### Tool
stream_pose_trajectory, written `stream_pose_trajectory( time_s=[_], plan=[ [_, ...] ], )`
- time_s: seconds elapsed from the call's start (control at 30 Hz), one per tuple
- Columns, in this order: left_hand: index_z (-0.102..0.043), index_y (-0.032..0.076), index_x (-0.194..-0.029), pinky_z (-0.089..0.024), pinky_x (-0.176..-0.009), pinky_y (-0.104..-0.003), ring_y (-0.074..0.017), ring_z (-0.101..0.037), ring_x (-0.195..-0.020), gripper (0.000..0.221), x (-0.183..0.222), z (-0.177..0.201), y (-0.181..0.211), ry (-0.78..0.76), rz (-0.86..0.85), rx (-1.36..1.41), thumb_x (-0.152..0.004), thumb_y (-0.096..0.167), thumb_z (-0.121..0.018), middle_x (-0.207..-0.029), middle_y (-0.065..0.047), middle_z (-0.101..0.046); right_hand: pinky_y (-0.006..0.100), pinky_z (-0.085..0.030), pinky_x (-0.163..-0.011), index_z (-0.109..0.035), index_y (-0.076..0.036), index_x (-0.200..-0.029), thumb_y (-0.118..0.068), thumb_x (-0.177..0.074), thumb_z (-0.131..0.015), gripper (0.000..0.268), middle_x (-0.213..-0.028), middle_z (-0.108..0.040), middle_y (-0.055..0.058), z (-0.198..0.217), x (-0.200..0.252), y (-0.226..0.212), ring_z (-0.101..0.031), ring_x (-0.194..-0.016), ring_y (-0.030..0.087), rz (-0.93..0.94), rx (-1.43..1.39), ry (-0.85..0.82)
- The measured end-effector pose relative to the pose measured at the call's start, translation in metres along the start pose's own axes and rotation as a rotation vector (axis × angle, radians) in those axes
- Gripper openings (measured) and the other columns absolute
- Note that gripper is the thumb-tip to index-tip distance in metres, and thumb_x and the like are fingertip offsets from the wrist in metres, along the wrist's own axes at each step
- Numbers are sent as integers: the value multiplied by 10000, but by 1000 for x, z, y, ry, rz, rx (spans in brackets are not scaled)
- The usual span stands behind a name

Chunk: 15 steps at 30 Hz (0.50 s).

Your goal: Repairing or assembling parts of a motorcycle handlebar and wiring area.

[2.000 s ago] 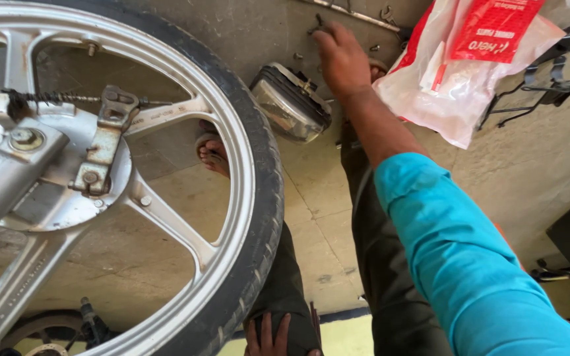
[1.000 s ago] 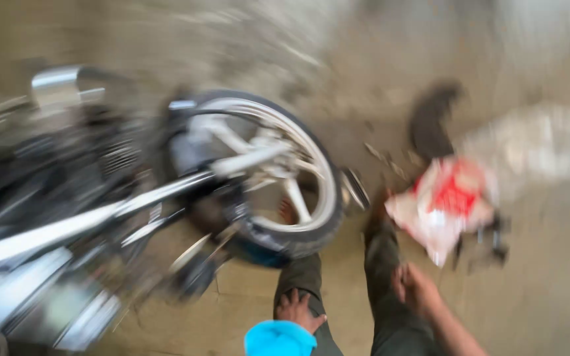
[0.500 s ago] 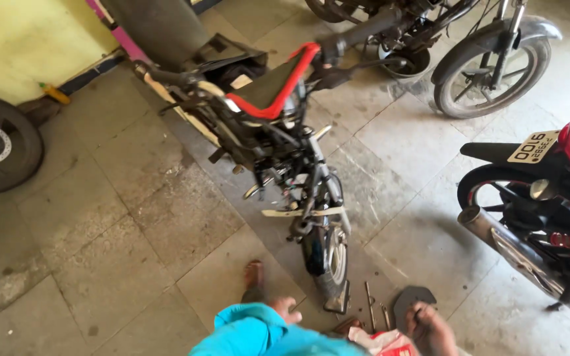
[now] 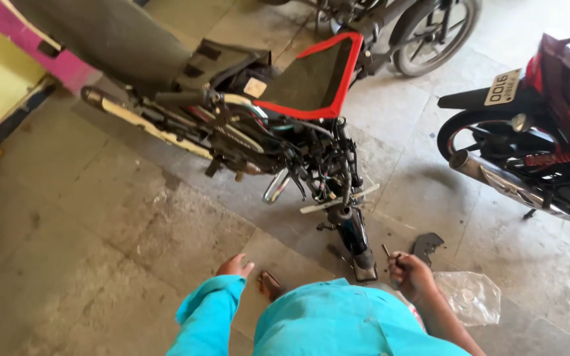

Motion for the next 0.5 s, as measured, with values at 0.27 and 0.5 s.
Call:
stream_pose_trajectory(
  time_s=[0.27, 0.5],
  plan=[
    [-632, 80, -1340, -516, -987, -456, -391, -627, -1197, 568, -6, 172, 196, 389, -560, 151, -835, 285, -791, -1331, -178, -662, 265, -333, -467, -611, 0, -1017, -148, -866, -547, 222, -757, -530, 37, -61, 0, 4, -450, -590, 129, -1, 36, -32],
    [-476, -23, -1425, -431, -1029, -542, -461, -546, -1272, 940, -42, 307, 452, 844, -937, -51, -672, 409, -835, -1423, -255, -544, 255, -286, -444, -591, -29, -976, -183, -897, -528, 184, -694, -429, -28, -101, -61, -23, -401, -559, 95, -21, 61, -84]
  ],
)
Point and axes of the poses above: each hand's wrist, its own x-axis away from the middle knuckle, its own z-axis out of the back of the hand, y = z × x, the point moved 7 cm from there along -x, towards the middle knuckle
